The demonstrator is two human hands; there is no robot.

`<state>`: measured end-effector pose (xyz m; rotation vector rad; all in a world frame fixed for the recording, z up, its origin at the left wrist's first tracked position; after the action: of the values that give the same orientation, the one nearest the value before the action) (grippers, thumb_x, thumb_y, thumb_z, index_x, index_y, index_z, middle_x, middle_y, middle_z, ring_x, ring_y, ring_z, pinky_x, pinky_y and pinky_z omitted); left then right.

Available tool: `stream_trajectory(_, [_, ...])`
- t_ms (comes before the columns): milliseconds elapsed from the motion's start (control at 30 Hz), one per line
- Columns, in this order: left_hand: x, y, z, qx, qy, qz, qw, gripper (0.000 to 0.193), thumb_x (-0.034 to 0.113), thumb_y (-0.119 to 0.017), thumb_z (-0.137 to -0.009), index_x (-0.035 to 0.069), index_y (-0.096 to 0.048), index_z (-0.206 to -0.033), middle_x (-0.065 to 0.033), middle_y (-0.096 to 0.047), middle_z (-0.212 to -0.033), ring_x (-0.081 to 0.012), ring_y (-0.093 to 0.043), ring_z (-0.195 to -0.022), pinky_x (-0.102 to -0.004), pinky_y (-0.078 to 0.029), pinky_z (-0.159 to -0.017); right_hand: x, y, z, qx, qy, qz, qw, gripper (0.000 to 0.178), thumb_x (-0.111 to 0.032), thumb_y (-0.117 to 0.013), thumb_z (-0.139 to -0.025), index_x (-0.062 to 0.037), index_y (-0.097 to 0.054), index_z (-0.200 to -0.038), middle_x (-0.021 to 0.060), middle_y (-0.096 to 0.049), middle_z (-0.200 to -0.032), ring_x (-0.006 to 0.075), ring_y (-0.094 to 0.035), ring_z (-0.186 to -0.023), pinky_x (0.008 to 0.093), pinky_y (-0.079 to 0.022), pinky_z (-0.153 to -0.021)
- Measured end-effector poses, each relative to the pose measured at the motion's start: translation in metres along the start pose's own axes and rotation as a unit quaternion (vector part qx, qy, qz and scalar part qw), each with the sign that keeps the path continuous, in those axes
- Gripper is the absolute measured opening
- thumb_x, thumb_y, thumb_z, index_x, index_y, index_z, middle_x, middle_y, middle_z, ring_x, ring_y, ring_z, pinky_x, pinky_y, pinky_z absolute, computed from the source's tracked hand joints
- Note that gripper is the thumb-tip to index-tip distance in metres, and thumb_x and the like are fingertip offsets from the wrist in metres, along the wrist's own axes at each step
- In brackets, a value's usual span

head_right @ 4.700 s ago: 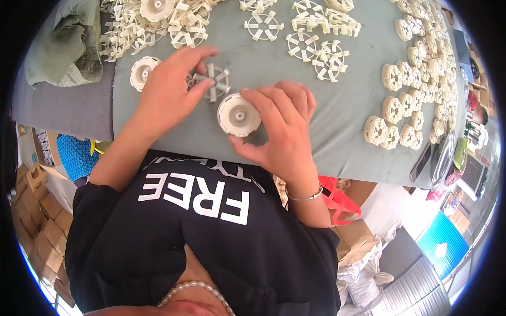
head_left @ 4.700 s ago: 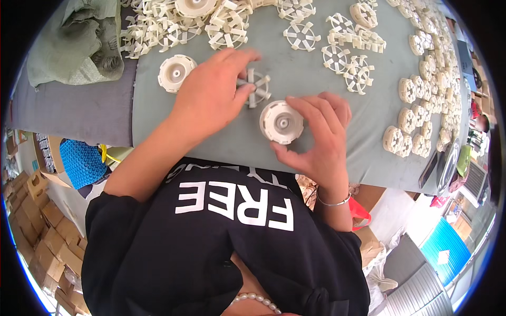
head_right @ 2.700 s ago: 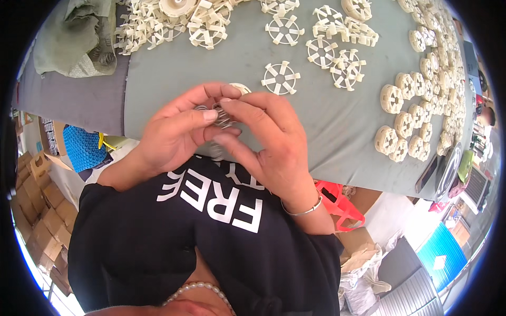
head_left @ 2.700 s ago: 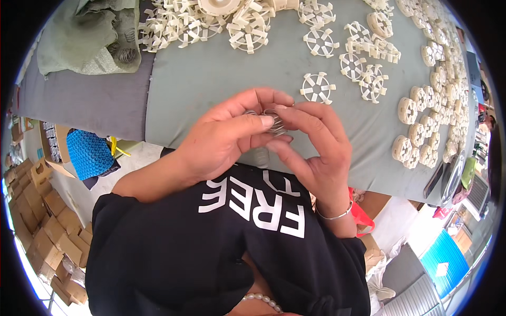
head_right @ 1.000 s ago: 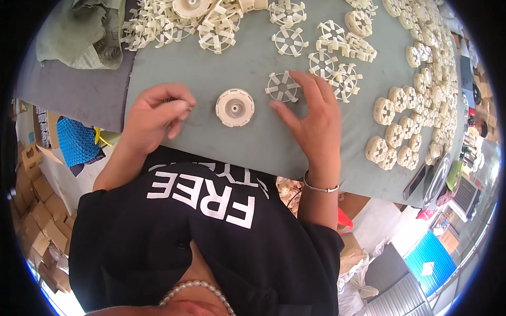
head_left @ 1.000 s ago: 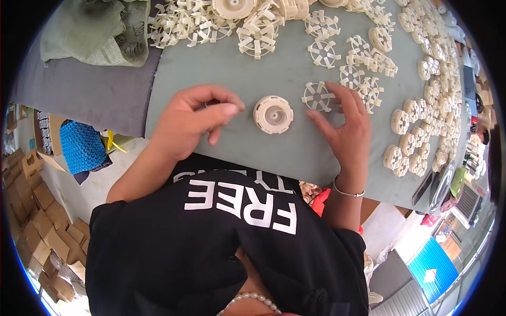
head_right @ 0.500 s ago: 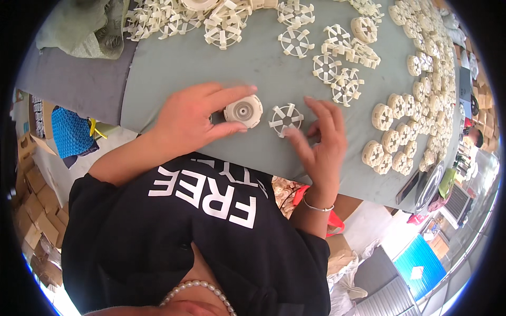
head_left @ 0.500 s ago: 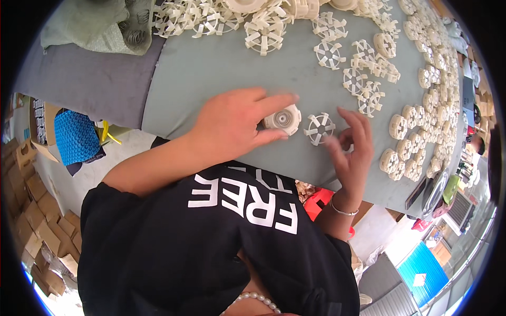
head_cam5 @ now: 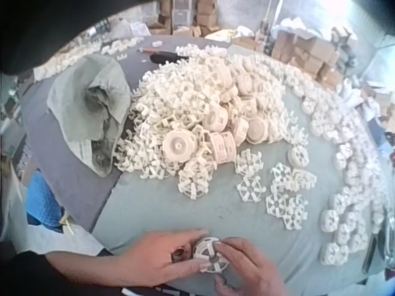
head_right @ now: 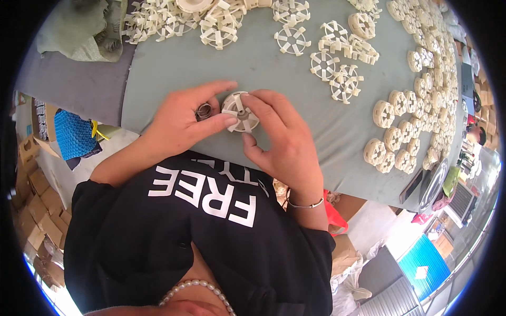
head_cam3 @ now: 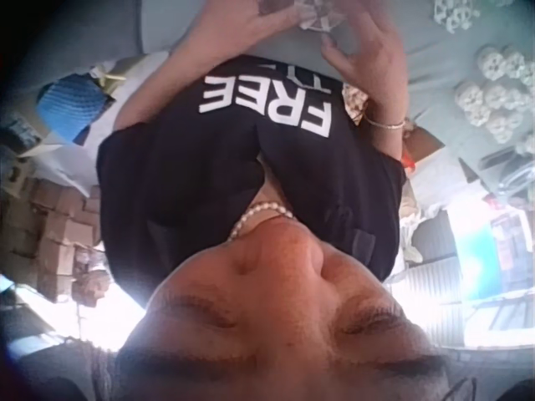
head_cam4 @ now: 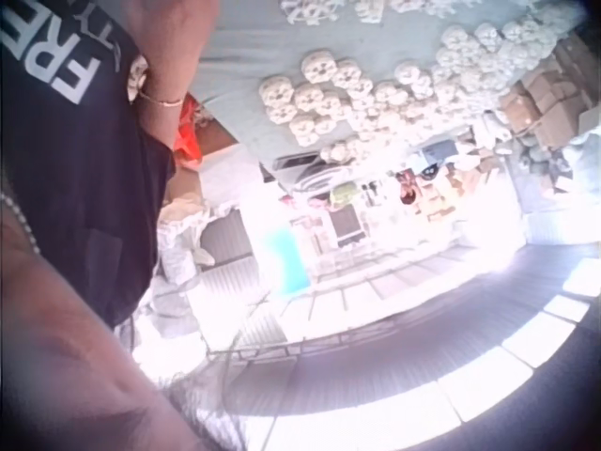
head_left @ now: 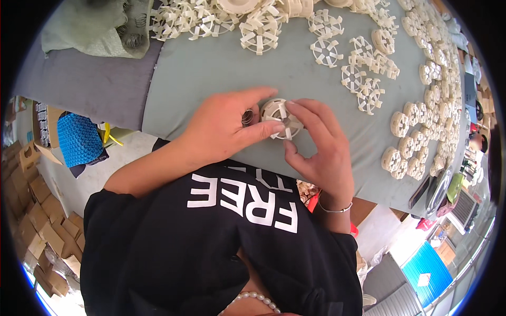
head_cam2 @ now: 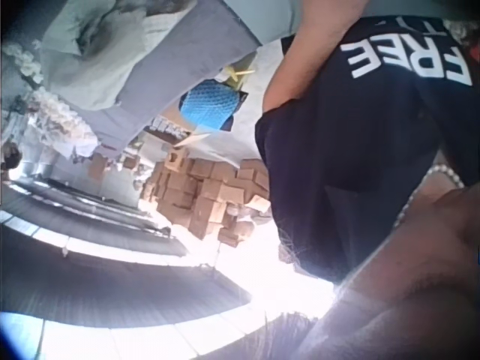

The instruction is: The person assembles small white plastic components by hand on a table. They insert metal springs into circular plastic bases and attach star-shaped plastic pieces to form complete units. The person repeatedly picks up parts, aligns them, and places the assembled units on the table.

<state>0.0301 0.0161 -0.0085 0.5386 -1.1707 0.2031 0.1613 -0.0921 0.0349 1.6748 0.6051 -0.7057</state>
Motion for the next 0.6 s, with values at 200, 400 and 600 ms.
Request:
stream_trajectory(200, [-0.002, -0.008, 0.0, 0.034, -0.028, -0.087, 0.995, 0.049, 0.021, -0.077, -0.093, 0.008, -0.067, -0.139, -0.0141, -0.074, -0.092, -0.0265, -0.072, -0.082, -0.0363, -0.057, -0.079, 0.003, -0.011, 0.006, -0.047, -0.052, 0.027, 0.997, 0.056, -0.009, -0.081, -0.083, -0.0053, -0.066, -0.137, 0.0165, -0.064, -0.135, 0.0376, -0.067, -0.116, 0.044, -0.056, -0.096])
stream_trajectory(400, [0.005, 0.055, -0.006, 0.118, -0.122, -0.135, 0.976, 0.048, 0.03, -0.08, -0.092, 0.013, -0.07, -0.135, -0.0092, -0.073, -0.094, -0.0282, -0.071, -0.085, -0.0384, -0.057, -0.079, 0.041, 0.049, 0.034, 0.003, -0.142, 0.092, 0.986, 0.057, -0.012, -0.082, -0.074, -0.0035, -0.069, -0.128, 0.0162, -0.068, -0.129, 0.0375, -0.067, -0.116, 0.0444, -0.056, -0.098])
stream_trajectory(600, [0.029, 0.119, -0.054, 0.265, -0.171, -0.249, 0.916, 0.058, 0.035, -0.078, -0.093, 0.015, -0.06, -0.143, -0.0114, -0.072, -0.104, -0.0323, -0.071, -0.094, -0.0444, -0.056, -0.08, 0.059, 0.124, -0.004, 0.191, -0.102, 0.066, 0.974, 0.036, 0.001, -0.075, -0.084, -0.0014, -0.072, -0.12, 0.0129, -0.067, -0.123, 0.0267, -0.067, -0.104, 0.0349, -0.055, -0.083])
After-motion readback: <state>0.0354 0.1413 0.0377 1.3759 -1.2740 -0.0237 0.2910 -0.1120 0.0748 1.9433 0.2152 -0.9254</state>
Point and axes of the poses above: each hand's wrist, its own z-axis away from the middle knuckle, its own y-axis out of the back of the hand, x = y × z, the point moved 8 cm from there along -z, towards the middle knuckle
